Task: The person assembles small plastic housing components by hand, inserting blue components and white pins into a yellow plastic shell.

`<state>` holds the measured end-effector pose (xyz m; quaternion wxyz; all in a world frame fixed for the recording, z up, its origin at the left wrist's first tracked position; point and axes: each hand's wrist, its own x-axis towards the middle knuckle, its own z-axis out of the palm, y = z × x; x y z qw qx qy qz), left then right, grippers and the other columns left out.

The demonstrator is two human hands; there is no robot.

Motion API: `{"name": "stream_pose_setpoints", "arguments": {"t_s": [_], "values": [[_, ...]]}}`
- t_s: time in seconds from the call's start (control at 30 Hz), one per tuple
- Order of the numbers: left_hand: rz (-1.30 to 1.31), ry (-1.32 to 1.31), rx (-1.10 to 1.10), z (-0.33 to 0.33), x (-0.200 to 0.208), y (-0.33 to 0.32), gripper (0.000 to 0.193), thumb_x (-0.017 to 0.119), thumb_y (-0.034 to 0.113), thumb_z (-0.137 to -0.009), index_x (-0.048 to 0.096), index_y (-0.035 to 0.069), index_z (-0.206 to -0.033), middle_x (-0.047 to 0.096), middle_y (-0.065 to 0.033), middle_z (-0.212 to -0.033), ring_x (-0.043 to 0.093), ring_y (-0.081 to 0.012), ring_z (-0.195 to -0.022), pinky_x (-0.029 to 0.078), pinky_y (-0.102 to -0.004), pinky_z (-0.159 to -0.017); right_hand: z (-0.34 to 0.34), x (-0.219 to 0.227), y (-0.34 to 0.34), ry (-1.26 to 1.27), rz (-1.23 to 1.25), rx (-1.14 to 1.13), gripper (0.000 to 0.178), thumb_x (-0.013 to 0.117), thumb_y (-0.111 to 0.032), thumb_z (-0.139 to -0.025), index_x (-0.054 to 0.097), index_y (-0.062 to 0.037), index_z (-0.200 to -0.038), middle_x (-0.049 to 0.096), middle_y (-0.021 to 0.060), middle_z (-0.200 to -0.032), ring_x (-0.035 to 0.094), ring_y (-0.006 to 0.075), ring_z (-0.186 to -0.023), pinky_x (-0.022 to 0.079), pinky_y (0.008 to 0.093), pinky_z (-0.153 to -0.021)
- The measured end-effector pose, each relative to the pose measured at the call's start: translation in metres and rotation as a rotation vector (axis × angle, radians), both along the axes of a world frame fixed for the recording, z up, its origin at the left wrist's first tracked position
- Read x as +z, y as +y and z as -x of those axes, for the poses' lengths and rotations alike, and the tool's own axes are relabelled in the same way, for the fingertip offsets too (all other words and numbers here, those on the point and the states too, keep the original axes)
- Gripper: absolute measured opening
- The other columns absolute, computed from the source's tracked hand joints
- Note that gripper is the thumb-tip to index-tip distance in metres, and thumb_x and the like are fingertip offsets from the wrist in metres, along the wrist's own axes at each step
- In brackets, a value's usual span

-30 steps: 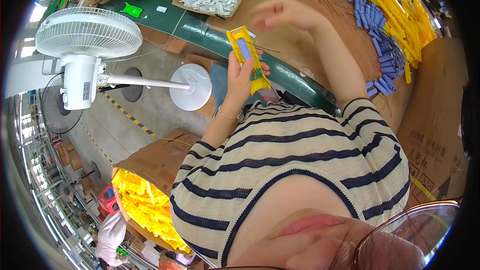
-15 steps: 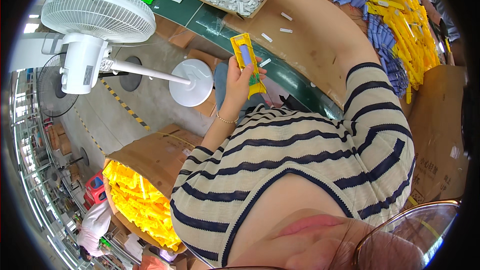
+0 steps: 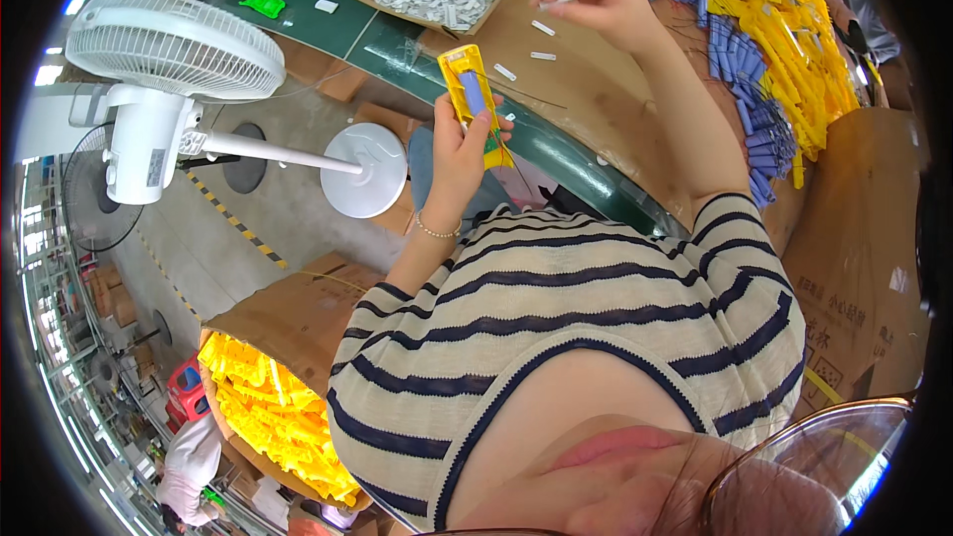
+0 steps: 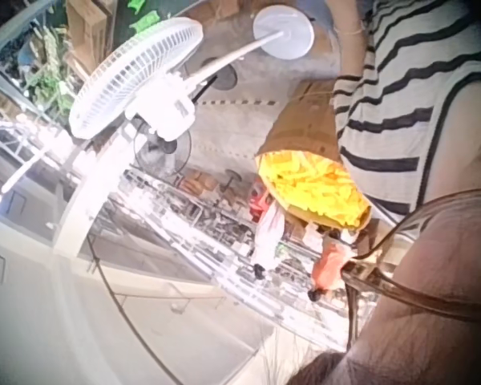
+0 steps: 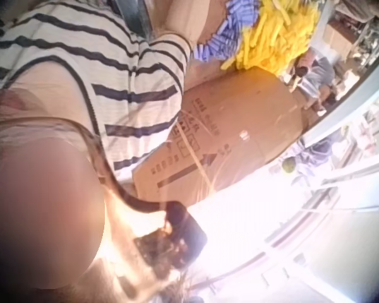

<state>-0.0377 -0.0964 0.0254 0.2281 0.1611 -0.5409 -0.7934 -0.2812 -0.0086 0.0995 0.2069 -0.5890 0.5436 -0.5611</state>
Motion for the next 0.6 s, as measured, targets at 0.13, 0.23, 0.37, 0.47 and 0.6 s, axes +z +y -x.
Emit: {"name": "stream_pose_setpoints", "arguments": {"t_s": [0.13,0.23,0.37,0.47,0.6], "values": [[0.065,-0.006,-0.02,0.015,0.01,0.013,0.027,0.048,0.007,-0.092,0.034,0.001,-0.115,0.054,-0.0122,-0.105,0.06,-0.0135,-0.078,0.052,-0.0274,-0.067,-0.036,0.009,0.034,0.115,-0.219,-0.138,0.03,0.062,-0.001,-0.084,0.061,-0.0021,-0.114,0.064,0.0025,-0.088,0.057,0.0082,-0.079,0.046,0.0217,-0.071],[0.111,-0.109,-0.121,0.024,0.013,0.028,0.027,0.049,0.006,-0.091,0.035,0.0,-0.114,0.054,-0.0106,-0.103,0.058,-0.012,-0.075,0.051,-0.0257,-0.063,-0.045,0.0,0.048,0.105,-0.348,-0.194,0.029,0.064,-0.005,-0.083,0.061,-0.0013,-0.112,0.064,0.0034,-0.086,0.057,0.0076,-0.077,0.046,0.0214,-0.071],[0.144,-0.154,-0.248,0.031,0.009,0.045,0.027,0.05,0.007,-0.091,0.036,0.0,-0.112,0.056,-0.0092,-0.098,0.058,-0.0116,-0.071,0.051,-0.0253,-0.06,-0.047,-0.006,0.055,-0.066,-0.396,-0.212,0.017,0.065,-0.007,-0.082,0.065,0.0019,-0.096,0.064,0.0043,-0.079,0.058,0.0082,-0.073,0.048,0.0226,-0.069],[0.141,-0.163,-0.267,0.033,0.01,0.053,0.026,0.051,0.008,-0.091,0.036,0.0,-0.11,0.056,-0.0093,-0.096,0.059,-0.0117,-0.069,0.051,-0.0256,-0.059,-0.048,-0.009,0.062,-0.063,-0.401,-0.27,0.012,0.066,-0.007,-0.08,0.066,0.0027,-0.087,0.064,0.0039,-0.074,0.058,0.0082,-0.07,0.048,0.0222,-0.066],[0.346,-0.229,-0.256,0.035,0.009,0.057,0.026,0.052,0.01,-0.09,0.036,0.0,-0.108,0.057,-0.0114,-0.087,0.06,-0.0152,-0.065,0.05,-0.0283,-0.057,-0.055,-0.012,0.066,-0.181,-0.378,-0.378,0.012,0.068,-0.008,-0.077,0.067,0.0037,-0.082,0.066,0.0077,-0.073,0.06,0.0106,-0.068,0.048,0.0237,-0.064]]}}
